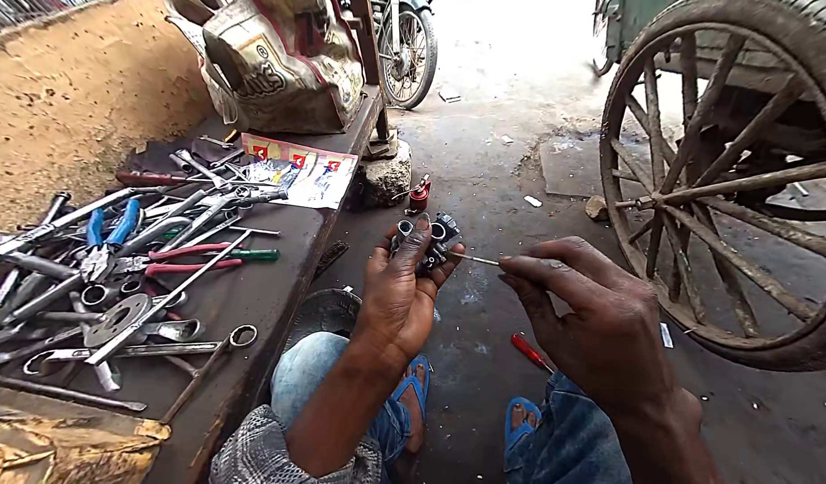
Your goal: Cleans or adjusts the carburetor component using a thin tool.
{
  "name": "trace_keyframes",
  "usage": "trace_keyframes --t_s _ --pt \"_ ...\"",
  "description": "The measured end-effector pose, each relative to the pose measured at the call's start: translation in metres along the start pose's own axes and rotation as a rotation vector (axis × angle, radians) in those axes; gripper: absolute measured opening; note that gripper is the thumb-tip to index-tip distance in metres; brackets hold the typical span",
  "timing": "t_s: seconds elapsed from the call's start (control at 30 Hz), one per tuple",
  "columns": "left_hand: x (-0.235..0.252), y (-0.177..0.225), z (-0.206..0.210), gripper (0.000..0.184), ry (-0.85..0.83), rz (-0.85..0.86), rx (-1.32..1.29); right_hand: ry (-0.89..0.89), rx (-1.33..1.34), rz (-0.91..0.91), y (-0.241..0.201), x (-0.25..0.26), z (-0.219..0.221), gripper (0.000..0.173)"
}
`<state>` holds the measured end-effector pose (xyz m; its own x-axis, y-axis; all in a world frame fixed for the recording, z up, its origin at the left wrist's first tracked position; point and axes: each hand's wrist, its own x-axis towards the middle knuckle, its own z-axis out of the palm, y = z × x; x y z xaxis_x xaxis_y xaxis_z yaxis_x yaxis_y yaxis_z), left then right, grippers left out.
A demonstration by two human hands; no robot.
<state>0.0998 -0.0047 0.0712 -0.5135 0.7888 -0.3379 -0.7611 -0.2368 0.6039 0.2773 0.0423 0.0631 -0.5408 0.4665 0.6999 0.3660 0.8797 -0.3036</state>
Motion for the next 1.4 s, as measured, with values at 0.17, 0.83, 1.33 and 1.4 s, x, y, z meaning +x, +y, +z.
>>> trace_keyframes --t_s 0.17,0.83,1.33,1.4 --pt "0.002 0.0 -0.003 0.035 -0.007 0.014 0.008 -0.003 0.02 -0.002 0.001 -0.002 0.002 0.017" --pt "0.003 -0.004 -0.003 0.036 -0.008 0.039 0.045 -0.079 -0.042 0.035 -0.013 0.0 0.004 0.031" --pt "0.0 -0.002 0.001 0.033 -0.031 0.035 0.019 0.002 -0.089 0.074 -0.017 -0.004 -0.002 0.023" --pt "0.0 -0.003 0.001 0.035 -0.02 0.029 0.012 0.031 -0.095 0.053 -0.016 -0.004 -0.005 0.019"
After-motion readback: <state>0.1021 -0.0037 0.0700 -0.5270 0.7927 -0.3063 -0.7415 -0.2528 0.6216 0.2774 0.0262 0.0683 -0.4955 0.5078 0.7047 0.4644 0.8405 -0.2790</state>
